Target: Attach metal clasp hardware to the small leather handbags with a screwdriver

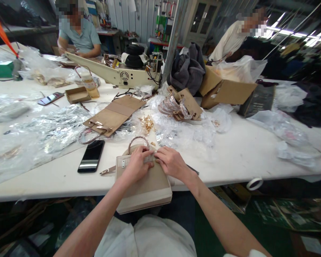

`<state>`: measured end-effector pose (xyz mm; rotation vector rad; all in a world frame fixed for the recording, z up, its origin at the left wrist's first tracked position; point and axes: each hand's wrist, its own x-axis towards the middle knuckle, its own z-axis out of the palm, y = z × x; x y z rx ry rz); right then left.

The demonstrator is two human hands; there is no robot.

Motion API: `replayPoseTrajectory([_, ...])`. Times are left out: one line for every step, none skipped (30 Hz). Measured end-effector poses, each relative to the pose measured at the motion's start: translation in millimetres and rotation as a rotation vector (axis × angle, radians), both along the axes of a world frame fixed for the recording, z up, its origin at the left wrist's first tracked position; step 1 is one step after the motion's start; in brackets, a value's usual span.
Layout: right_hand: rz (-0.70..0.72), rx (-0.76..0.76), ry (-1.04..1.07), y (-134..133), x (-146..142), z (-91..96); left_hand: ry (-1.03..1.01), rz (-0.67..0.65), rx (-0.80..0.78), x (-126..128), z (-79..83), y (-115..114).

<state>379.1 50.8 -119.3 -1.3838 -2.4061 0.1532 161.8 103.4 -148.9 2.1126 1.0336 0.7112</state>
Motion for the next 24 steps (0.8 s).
replayPoseTrajectory([0.001,-0.003,0.001,0.0,-0.5,0.2,0.0,0.003,-0.002,-0.3,0.0,-0.3])
replayPoseTrajectory([0.002,-0.007,0.003,-0.1,-0.9,0.3,-0.001,0.004,-0.004,-0.6,0.0,-0.8])
replayPoseTrajectory([0.002,-0.01,0.008,-0.3,-1.2,0.1,-0.001,0.005,-0.005,-0.9,0.0,-1.3])
replayPoseTrajectory([0.002,-0.012,0.015,-0.5,-1.2,-0.1,-0.001,0.007,-0.007,-1.2,0.0,-1.9])
replayPoseTrajectory([0.002,-0.014,0.027,-0.6,-0.9,-0.5,-0.001,0.01,-0.007,-1.5,0.0,-2.4])
replayPoseTrajectory([0.004,-0.019,0.049,-0.4,-0.3,-0.9,0.0,0.013,-0.008,-1.8,0.2,-2.9])
replayPoseTrajectory([0.008,-0.028,0.088,0.1,0.6,-1.3,0.001,0.016,-0.009,-2.0,0.4,-3.3])
replayPoseTrajectory([0.012,-0.043,0.15,0.9,1.7,-1.6,0.003,0.019,-0.011,-2.1,0.9,-3.5])
replayPoseTrajectory([0.013,-0.068,0.238,1.8,2.7,-2.0,0.007,0.019,-0.014,-2.2,1.6,-3.7])
replayPoseTrajectory([0.006,-0.102,0.344,2.8,3.5,-2.4,0.012,0.016,-0.018,-2.2,2.5,-3.8])
replayPoseTrajectory([-0.017,-0.135,0.463,3.8,3.8,-2.9,0.016,0.015,-0.021,-2.2,3.4,-3.9])
replayPoseTrajectory([-0.059,-0.172,0.58,4.5,3.4,-3.7,0.019,0.015,-0.025,-2.1,4.2,-4.0])
replayPoseTrajectory([-0.113,-0.212,0.683,4.9,2.3,-4.7,0.022,0.017,-0.029,-2.1,5.0,-4.1])
replayPoseTrajectory([-0.173,-0.252,0.764,4.9,0.5,-6.0,0.024,0.019,-0.032,-2.1,5.5,-4.2])
replayPoseTrajectory([-0.229,-0.288,0.821,4.5,-1.8,-7.4,0.024,0.022,-0.035,-2.2,5.8,-4.2])
replayPoseTrajectory([-0.271,-0.316,0.852,3.8,-4.4,-8.8,0.024,0.024,-0.036,-2.3,5.9,-4.3])
replayPoseTrajectory([-0.295,-0.336,0.858,2.9,-7.2,-9.9,0.022,0.024,-0.035,-2.5,5.8,-4.4])
replayPoseTrajectory([-0.301,-0.34,0.844,1.9,-9.8,-10.6,0.019,0.024,-0.032,-2.8,5.6,-4.6])
replayPoseTrajectory([-0.301,-0.326,0.818,1.1,-12.1,-10.8,0.015,0.024,-0.028,-3.1,5.3,-4.8])
replayPoseTrajectory([-0.296,-0.307,0.786,0.4,-14.1,-10.5,0.011,0.025,-0.024,-3.5,5.1,-5.0])
replayPoseTrajectory([-0.29,-0.29,0.753,0.0,-15.6,-9.7,0.01,0.025,-0.02,-3.8,4.9,-5.2])
replayPoseTrajectory([-0.285,-0.274,0.725,0.0,-16.8,-8.6,0.011,0.025,-0.016,-4.2,4.8,-5.4])
replayPoseTrajectory([-0.282,-0.261,0.7,0.2,-17.6,-7.4,0.012,0.025,-0.012,-4.5,4.6,-5.5])
replayPoseTrajectory([-0.28,-0.245,0.677,0.7,-18.2,-6.3,0.013,0.025,-0.008,-4.7,4.5,-5.6])
